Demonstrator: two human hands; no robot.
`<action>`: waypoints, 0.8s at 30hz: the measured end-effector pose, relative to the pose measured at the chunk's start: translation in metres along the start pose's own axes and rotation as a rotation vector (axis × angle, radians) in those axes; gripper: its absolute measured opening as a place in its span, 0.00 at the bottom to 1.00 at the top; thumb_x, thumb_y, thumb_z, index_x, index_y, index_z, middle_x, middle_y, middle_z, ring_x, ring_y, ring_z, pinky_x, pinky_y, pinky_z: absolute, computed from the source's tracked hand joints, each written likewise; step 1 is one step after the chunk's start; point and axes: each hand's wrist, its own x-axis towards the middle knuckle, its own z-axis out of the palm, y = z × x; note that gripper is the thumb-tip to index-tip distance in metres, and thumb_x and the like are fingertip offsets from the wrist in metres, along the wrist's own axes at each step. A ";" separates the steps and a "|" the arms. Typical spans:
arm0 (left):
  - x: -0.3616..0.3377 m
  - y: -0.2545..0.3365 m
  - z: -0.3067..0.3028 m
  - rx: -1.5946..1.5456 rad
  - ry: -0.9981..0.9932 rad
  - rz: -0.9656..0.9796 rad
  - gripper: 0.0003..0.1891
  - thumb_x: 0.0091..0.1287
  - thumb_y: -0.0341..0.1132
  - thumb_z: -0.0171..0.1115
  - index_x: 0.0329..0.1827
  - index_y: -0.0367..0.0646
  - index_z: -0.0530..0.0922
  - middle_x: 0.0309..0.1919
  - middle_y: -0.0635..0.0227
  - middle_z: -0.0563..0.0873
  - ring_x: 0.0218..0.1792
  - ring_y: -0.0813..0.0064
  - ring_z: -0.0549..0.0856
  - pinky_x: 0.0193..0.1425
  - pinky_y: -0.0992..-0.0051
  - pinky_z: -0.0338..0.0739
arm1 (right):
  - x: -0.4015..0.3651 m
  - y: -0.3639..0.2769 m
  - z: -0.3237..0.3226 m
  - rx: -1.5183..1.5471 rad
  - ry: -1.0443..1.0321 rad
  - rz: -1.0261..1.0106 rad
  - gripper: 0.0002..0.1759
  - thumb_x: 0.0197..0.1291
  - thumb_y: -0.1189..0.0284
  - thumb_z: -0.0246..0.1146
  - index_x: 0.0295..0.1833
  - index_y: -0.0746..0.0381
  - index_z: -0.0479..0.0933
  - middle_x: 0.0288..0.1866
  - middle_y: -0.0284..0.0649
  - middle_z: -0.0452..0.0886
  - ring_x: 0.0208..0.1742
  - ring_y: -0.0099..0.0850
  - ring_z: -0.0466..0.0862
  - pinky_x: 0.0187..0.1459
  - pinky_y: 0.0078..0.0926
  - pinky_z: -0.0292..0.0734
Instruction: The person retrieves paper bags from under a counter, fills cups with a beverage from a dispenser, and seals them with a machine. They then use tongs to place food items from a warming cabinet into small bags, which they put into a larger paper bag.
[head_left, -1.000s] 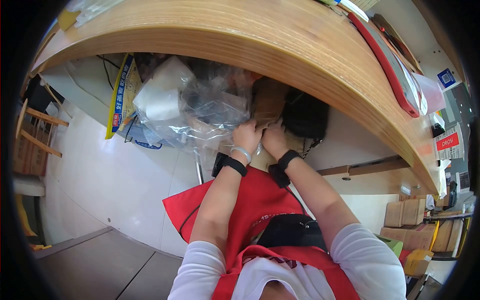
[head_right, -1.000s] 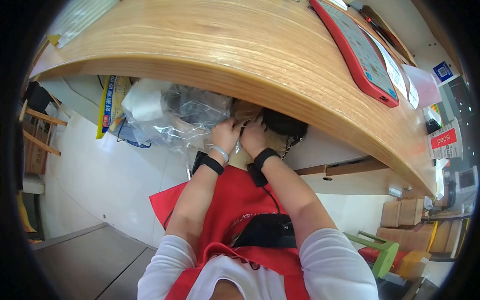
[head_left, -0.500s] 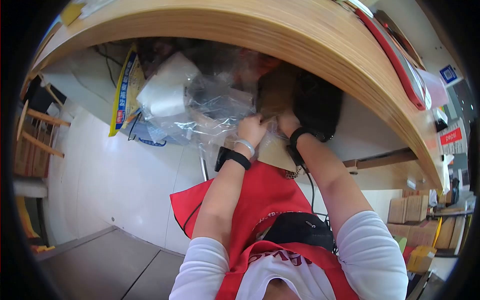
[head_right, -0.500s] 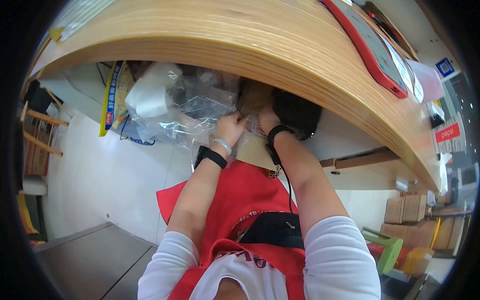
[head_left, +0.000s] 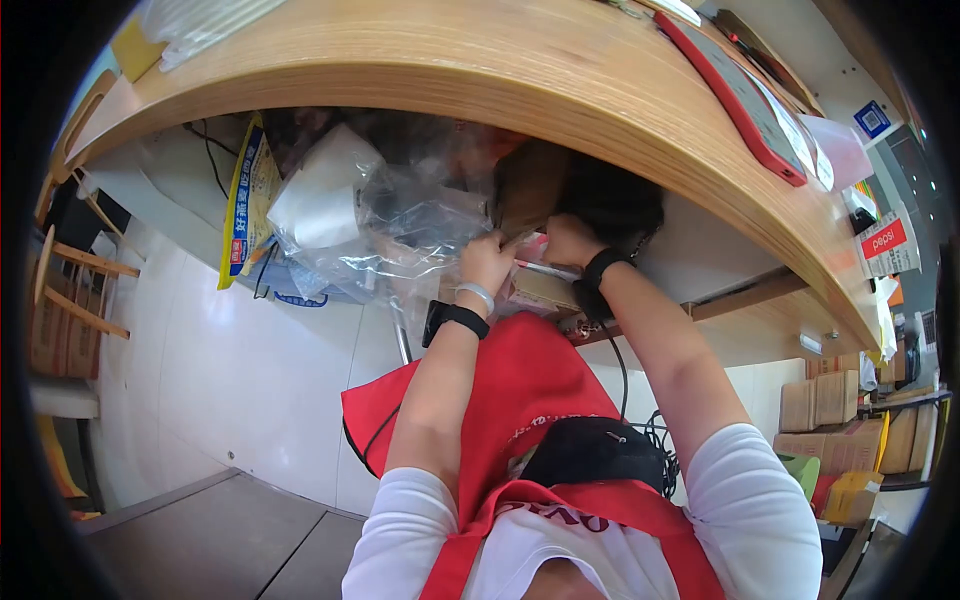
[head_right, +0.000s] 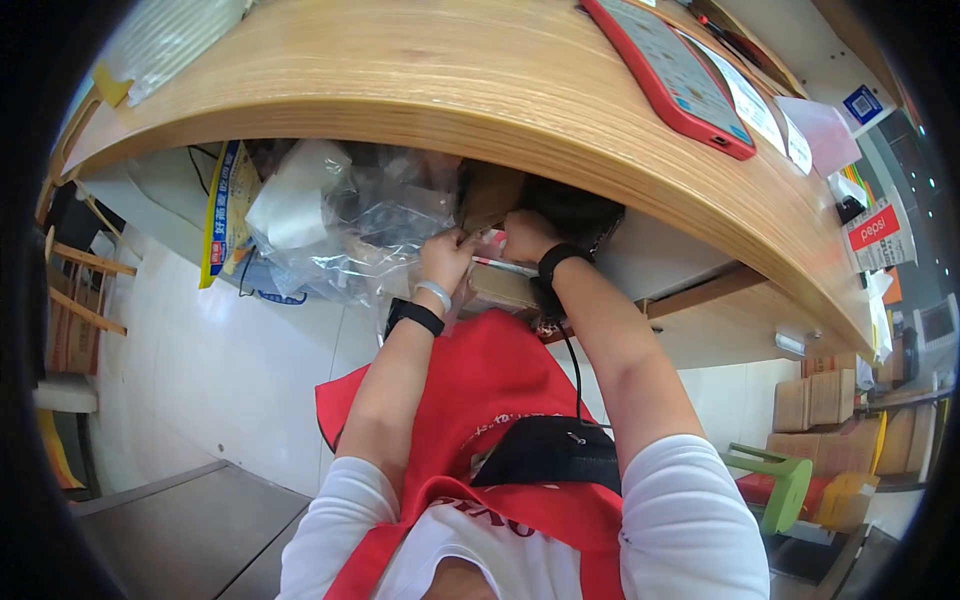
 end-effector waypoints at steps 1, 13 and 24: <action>0.000 0.002 -0.002 -0.006 -0.002 -0.010 0.14 0.51 0.43 0.59 0.23 0.39 0.78 0.23 0.51 0.79 0.28 0.53 0.79 0.32 0.62 0.72 | -0.001 -0.002 -0.005 0.056 -0.049 0.018 0.15 0.31 0.73 0.63 0.30 0.69 0.77 0.32 0.56 0.77 0.35 0.46 0.79 0.40 0.35 0.75; 0.002 0.003 -0.008 0.002 -0.038 0.013 0.11 0.49 0.39 0.59 0.26 0.40 0.77 0.25 0.52 0.80 0.30 0.53 0.79 0.35 0.61 0.73 | -0.027 -0.030 0.046 0.032 0.608 0.094 0.20 0.40 0.73 0.62 0.41 0.67 0.68 0.31 0.50 0.77 0.33 0.42 0.79 0.35 0.36 0.75; 0.006 0.000 -0.012 -0.005 -0.068 -0.026 0.11 0.51 0.41 0.59 0.26 0.40 0.78 0.23 0.51 0.79 0.29 0.52 0.79 0.33 0.61 0.72 | -0.050 -0.017 0.032 0.150 0.637 0.104 0.12 0.40 0.66 0.62 0.30 0.61 0.73 0.26 0.47 0.77 0.28 0.44 0.78 0.30 0.38 0.74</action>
